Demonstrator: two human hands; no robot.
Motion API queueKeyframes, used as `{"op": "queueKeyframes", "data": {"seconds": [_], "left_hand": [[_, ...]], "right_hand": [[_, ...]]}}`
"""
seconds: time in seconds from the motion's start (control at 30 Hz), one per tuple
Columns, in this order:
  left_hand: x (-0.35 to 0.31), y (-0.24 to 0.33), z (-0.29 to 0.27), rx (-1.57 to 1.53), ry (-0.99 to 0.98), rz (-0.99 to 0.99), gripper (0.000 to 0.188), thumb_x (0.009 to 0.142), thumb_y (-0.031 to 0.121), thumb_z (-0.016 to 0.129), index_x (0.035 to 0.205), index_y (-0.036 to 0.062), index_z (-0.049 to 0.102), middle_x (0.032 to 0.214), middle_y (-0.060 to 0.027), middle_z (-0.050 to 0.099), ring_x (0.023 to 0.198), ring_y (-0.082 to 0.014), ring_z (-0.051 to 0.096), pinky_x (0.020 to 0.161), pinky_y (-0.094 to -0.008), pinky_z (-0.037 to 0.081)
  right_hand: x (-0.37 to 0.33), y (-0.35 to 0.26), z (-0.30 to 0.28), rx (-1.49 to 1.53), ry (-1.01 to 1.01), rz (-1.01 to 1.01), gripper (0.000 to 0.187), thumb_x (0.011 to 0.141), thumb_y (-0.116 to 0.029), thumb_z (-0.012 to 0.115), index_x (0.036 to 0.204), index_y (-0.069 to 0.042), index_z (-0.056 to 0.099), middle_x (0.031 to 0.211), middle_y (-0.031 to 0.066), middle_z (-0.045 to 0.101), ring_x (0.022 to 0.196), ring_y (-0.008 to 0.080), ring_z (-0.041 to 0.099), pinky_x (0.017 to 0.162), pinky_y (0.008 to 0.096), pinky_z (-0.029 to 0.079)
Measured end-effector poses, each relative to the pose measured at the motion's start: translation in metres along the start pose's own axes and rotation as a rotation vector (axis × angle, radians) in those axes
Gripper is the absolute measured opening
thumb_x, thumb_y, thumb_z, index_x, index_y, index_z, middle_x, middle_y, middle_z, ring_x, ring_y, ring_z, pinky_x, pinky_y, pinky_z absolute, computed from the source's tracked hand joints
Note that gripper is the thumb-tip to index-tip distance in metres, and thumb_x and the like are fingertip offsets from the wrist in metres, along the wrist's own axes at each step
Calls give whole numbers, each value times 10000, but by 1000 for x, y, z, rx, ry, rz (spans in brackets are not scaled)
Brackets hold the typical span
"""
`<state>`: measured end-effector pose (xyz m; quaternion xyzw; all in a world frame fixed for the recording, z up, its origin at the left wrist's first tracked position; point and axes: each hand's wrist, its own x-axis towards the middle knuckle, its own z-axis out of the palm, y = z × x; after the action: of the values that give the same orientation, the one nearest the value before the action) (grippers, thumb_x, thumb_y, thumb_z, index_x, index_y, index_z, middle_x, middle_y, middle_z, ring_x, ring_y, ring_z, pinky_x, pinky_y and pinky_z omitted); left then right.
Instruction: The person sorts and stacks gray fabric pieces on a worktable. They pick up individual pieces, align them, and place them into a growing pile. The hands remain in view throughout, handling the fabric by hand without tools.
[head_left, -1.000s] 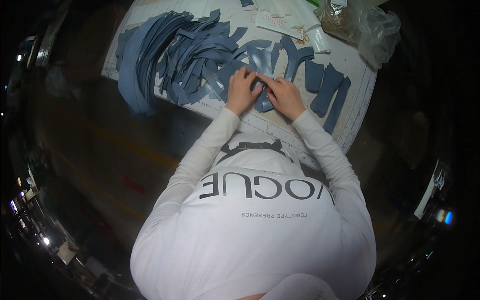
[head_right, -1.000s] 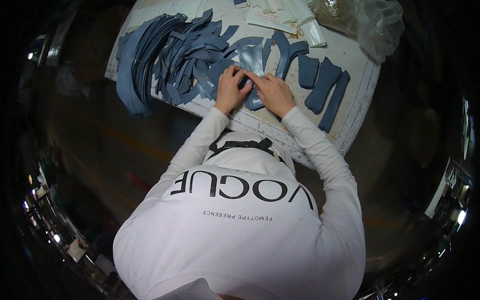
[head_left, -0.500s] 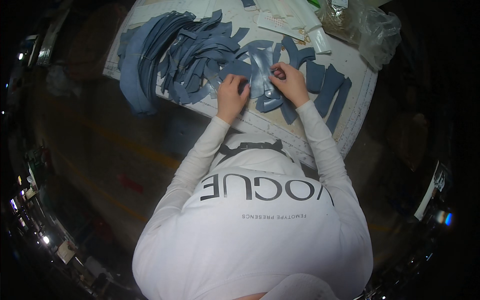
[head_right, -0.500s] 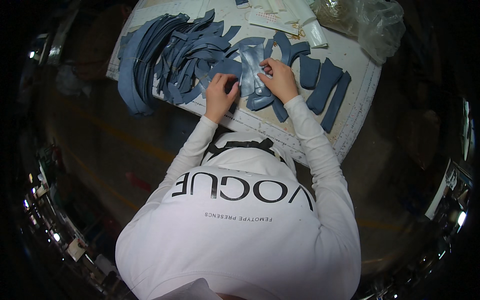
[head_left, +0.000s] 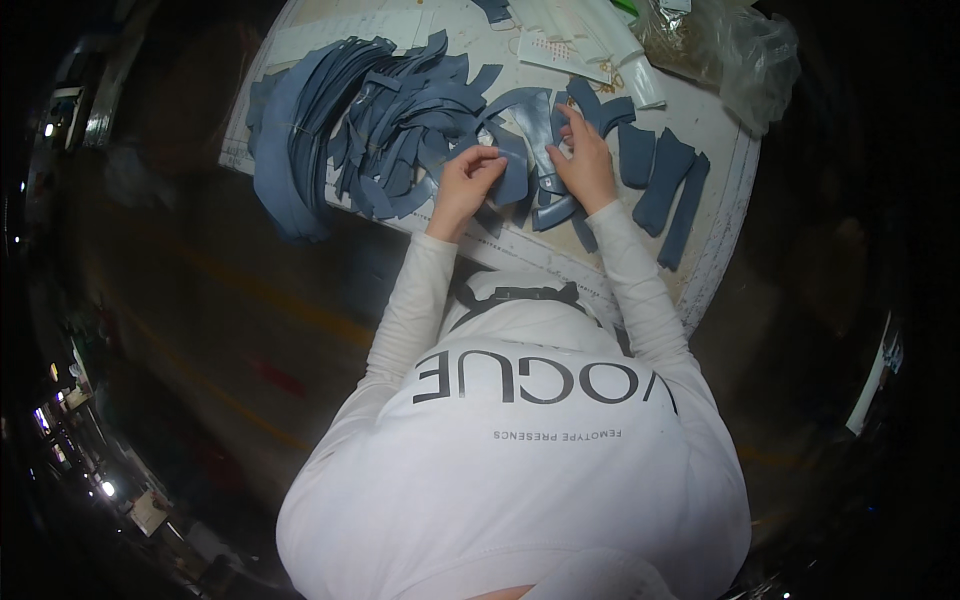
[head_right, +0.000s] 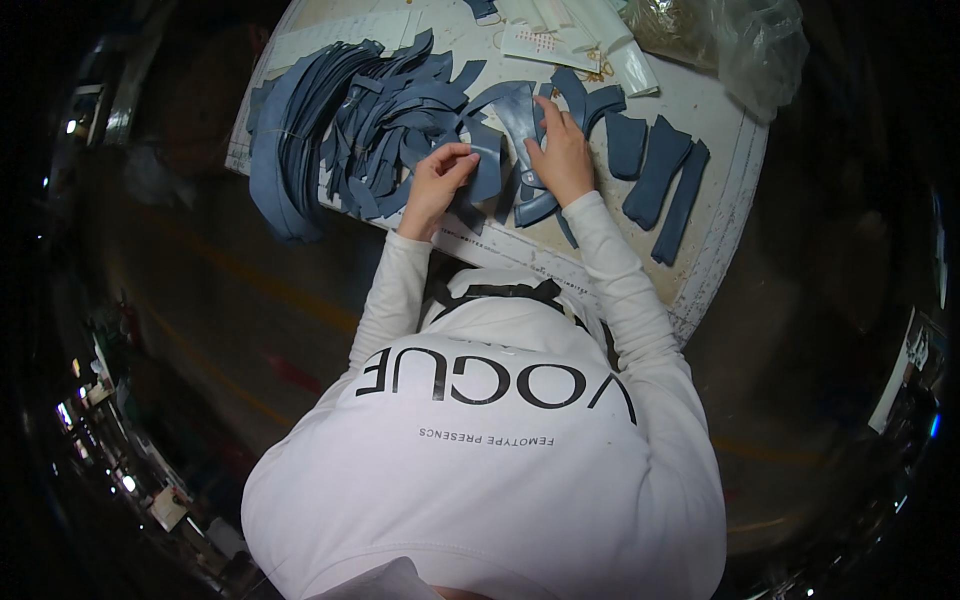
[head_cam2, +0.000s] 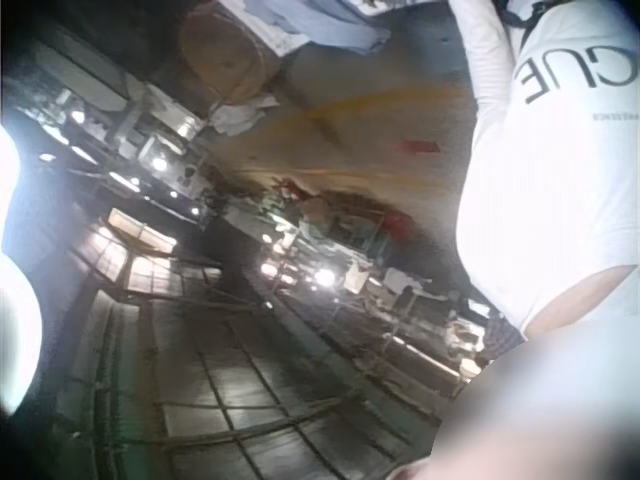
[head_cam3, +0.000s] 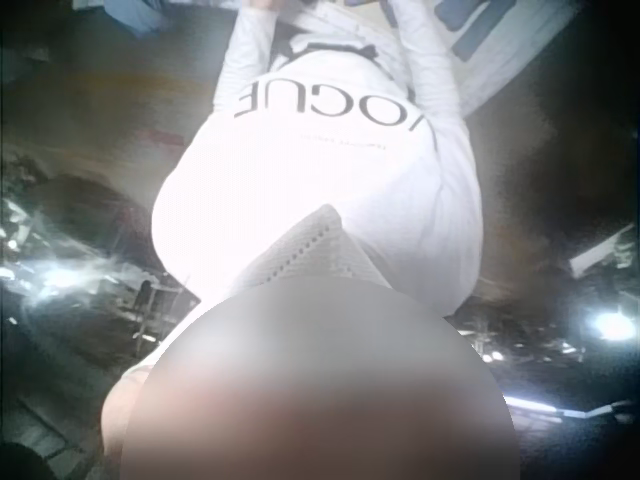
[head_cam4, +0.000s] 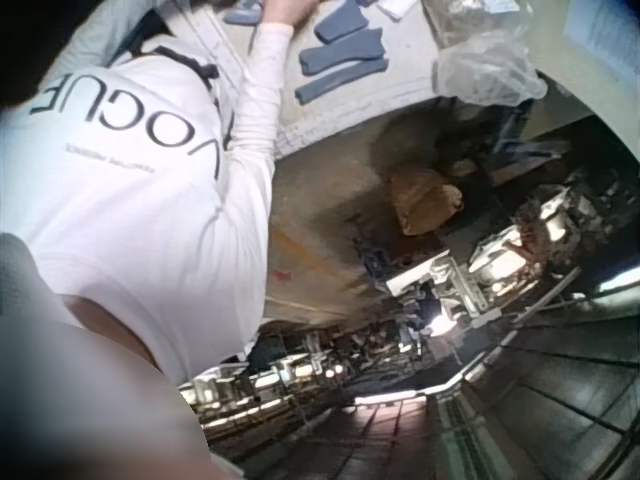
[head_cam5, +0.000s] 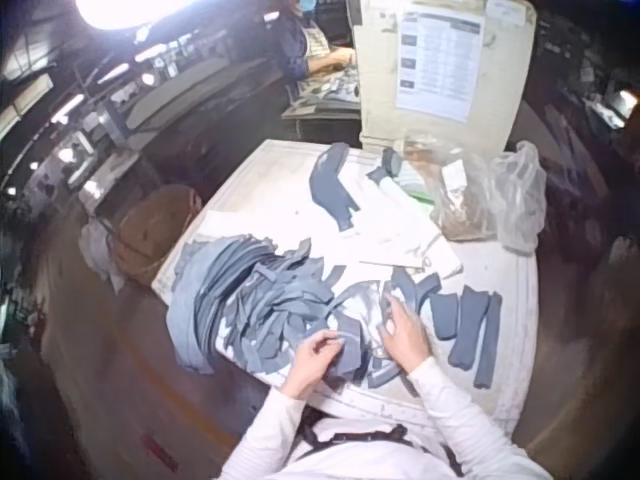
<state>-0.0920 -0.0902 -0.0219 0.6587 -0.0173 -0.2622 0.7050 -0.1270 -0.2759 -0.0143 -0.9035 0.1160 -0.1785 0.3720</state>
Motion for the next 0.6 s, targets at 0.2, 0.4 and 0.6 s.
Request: {"op": "queueKeyframes", "data": {"seconds": [0.2, 0.4, 0.6], "left_hand": [[-33, 29, -2, -207, -29, 97, 336, 818, -33, 623, 1138, -49, 522, 965, -63, 639, 826, -82, 613, 762, -194, 490], [-34, 36, 5, -189, -17, 133, 373, 801, -41, 641, 1152, -56, 515, 980, -85, 647, 841, -79, 613, 763, -180, 485], [-33, 36, 8, -132, 13, 99, 391, 792, -30, 659, 1154, -60, 515, 934, -80, 661, 799, -72, 614, 719, -175, 489]], "right_hand": [[-6, -38, -38, 408, -186, -135, 82, 777, -73, 671, 848, -33, 655, 814, 69, 632, 711, 184, 629, 606, 269, 490], [-16, -60, -39, 226, -195, -358, 82, 762, -76, 658, 838, -55, 638, 841, 60, 548, 828, 243, 564, 675, 329, 475], [-20, -63, -34, 3, -90, -458, 107, 731, -71, 677, 829, -76, 634, 822, 44, 546, 825, 231, 574, 671, 339, 485]]}}
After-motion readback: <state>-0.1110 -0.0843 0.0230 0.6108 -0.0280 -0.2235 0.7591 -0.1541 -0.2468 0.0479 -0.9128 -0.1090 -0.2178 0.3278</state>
